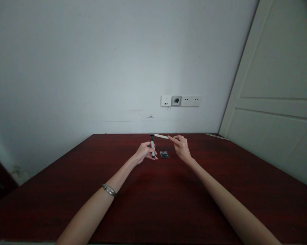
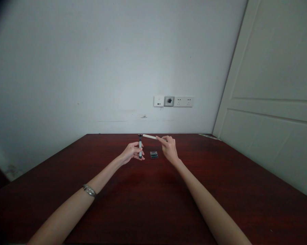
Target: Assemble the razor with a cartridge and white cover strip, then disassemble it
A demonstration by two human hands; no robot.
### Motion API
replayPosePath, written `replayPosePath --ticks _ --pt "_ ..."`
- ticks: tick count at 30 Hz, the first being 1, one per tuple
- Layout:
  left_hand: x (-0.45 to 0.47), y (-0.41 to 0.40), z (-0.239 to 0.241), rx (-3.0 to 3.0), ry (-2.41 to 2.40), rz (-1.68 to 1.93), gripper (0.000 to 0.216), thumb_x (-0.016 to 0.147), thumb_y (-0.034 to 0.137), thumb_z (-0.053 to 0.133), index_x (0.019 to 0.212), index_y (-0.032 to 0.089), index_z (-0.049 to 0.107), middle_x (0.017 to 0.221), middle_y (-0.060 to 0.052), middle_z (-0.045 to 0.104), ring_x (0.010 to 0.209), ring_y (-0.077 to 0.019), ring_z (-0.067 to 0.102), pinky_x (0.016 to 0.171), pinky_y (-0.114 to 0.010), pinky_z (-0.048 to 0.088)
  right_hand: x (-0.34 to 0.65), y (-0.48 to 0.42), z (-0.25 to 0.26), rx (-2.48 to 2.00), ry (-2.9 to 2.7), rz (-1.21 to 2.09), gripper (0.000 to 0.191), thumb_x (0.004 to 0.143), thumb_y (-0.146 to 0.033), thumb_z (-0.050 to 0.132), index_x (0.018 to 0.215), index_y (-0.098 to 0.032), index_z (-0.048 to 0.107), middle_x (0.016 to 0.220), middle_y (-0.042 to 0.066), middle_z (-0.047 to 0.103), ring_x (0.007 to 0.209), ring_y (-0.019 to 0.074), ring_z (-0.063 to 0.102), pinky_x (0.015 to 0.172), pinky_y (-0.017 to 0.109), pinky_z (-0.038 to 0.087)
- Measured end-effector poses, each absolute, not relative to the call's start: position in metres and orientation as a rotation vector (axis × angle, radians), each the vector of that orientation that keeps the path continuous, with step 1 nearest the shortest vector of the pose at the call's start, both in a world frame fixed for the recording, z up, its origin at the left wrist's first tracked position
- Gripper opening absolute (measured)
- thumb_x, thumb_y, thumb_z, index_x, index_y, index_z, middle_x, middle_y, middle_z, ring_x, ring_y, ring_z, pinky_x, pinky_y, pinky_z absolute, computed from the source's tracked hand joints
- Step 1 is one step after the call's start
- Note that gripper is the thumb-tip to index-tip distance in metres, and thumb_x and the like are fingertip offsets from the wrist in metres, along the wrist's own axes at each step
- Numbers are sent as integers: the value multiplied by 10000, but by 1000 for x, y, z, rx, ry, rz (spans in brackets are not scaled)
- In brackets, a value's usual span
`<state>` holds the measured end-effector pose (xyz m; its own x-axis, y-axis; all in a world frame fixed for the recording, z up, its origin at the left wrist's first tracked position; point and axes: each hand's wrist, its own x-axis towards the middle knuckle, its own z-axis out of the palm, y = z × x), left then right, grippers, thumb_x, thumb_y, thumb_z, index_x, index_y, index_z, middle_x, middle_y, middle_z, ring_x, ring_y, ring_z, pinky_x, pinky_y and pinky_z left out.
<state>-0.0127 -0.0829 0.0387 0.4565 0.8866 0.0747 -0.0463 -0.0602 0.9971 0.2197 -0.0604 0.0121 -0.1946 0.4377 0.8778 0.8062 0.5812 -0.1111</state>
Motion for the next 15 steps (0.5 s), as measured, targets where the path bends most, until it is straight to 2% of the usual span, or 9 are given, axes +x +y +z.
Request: replayPosePath --ticks 15 --pt "-11 -85 35 1495 876 833 197 737 169 563 908 136 472 620 -43 620 493 -187 637 494 -319 534 225 -57 8 -976 -1829 -449 390 858 -123 433 1156 -313 596 893 54 564 815 175 475 735 318 318"
